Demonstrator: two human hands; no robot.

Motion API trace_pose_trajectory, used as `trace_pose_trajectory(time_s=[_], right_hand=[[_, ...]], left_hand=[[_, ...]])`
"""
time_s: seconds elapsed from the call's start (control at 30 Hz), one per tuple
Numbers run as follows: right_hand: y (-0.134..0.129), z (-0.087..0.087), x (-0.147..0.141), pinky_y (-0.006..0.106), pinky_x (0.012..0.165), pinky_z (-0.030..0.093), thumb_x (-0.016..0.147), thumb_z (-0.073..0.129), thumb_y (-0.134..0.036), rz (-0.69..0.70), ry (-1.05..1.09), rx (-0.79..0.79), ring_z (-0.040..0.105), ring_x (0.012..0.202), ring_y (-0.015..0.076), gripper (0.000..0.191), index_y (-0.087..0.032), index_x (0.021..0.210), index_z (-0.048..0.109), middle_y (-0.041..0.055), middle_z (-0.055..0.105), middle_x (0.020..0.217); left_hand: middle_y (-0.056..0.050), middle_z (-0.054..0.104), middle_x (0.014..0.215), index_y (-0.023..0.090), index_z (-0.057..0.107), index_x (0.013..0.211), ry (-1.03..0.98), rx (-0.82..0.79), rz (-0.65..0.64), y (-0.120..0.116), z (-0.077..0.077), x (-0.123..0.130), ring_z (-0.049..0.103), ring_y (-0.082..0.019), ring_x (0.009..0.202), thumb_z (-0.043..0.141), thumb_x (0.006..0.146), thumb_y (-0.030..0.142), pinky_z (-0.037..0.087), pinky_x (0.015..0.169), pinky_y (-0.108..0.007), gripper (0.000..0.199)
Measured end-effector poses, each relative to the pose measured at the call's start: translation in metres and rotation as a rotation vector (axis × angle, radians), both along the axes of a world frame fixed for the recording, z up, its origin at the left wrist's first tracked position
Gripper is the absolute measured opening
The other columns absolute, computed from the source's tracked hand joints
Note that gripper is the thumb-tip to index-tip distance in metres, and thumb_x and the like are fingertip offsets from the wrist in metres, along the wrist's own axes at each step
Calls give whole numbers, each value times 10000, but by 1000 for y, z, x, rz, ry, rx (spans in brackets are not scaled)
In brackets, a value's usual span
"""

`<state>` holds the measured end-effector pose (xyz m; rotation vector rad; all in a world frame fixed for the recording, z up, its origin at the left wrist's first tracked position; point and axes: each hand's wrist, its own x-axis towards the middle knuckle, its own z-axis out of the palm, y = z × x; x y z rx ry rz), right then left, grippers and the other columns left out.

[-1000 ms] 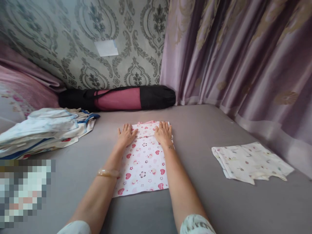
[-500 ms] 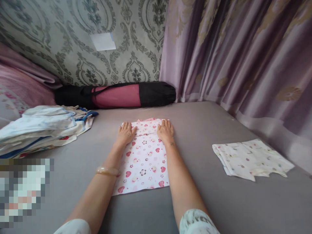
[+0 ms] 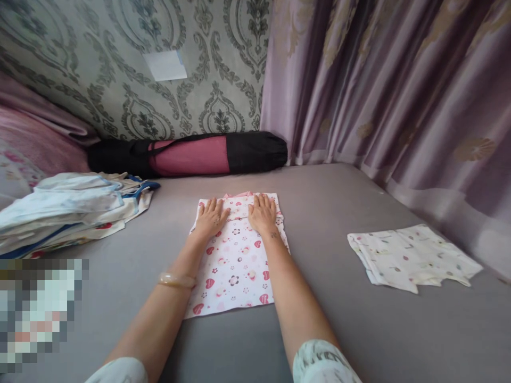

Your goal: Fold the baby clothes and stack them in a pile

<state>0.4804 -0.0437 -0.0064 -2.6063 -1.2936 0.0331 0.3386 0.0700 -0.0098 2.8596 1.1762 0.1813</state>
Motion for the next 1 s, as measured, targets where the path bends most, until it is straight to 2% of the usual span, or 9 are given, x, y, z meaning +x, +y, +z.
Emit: trace_pose_trajectory(time_s=[0.1, 0.27, 0.43, 0.53, 0.73, 0.87, 1.0], right_hand=[[-1, -1, 2, 417, 1187, 25, 1002, 212, -366, 0, -10, -2, 152, 1467, 220, 581, -92, 1505, 308, 111, 262, 1575], [0, 7, -5, 451, 1181, 48, 1005, 213, -359, -15, -9, 39, 159, 1465, 238, 570, -104, 1506, 307, 123, 264, 1574], [7, 8, -24, 463, 1180, 57, 1003, 230, -349, 151, -30, 86, 156, 1467, 229, 542, -162, 1502, 331, 88, 251, 1583], [9, 2, -29, 463, 1177, 80, 1001, 230, -338, 181, -13, 52, 195, 1457, 225, 531, -169, 1487, 363, 85, 271, 1576], [8, 4, -31, 463, 1178, 76, 1003, 218, -346, 181, -14, 48, 180, 1461, 220, 537, -168, 1493, 351, 86, 256, 1581], [10, 9, -40, 477, 1181, 42, 997, 231, -321, 272, -14, 75, 136, 1472, 212, 532, -194, 1505, 328, 60, 229, 1592], [12, 10, -47, 460, 1183, 66, 991, 234, -313, 315, 14, 25, 186, 1459, 210, 530, -187, 1491, 358, 49, 280, 1575]], left_hand=[[-151, 310, 1553, 121, 350, 1473, -2, -8, 3, 1, 1, -1, 243, -279, 1449, 184, 979, 496, 170, 1174, -482, 642], [-155, 307, 1553, 107, 350, 1472, -27, -6, 2, -2, 5, 1, 231, -280, 1453, 190, 981, 494, 167, 1176, -498, 646], [-107, 300, 1563, 146, 324, 1493, -59, 44, -100, -10, 5, 5, 204, -249, 1464, 177, 993, 447, 132, 1193, -472, 602], [-111, 297, 1563, 142, 343, 1485, -19, 4, -131, -12, 2, 5, 201, -273, 1464, 180, 993, 442, 159, 1183, -496, 599], [-102, 319, 1555, 155, 358, 1479, -55, 1, -117, -13, 6, 5, 225, -263, 1457, 184, 993, 400, 166, 1182, -495, 571], [-88, 362, 1536, 135, 350, 1480, -133, 48, -64, -15, 11, 5, 226, -239, 1457, 175, 989, 315, 153, 1191, -473, 552], [-71, 378, 1529, 171, 385, 1464, -75, -28, -93, -12, 7, 3, 282, -242, 1437, 211, 977, 289, 206, 1173, -486, 530]])
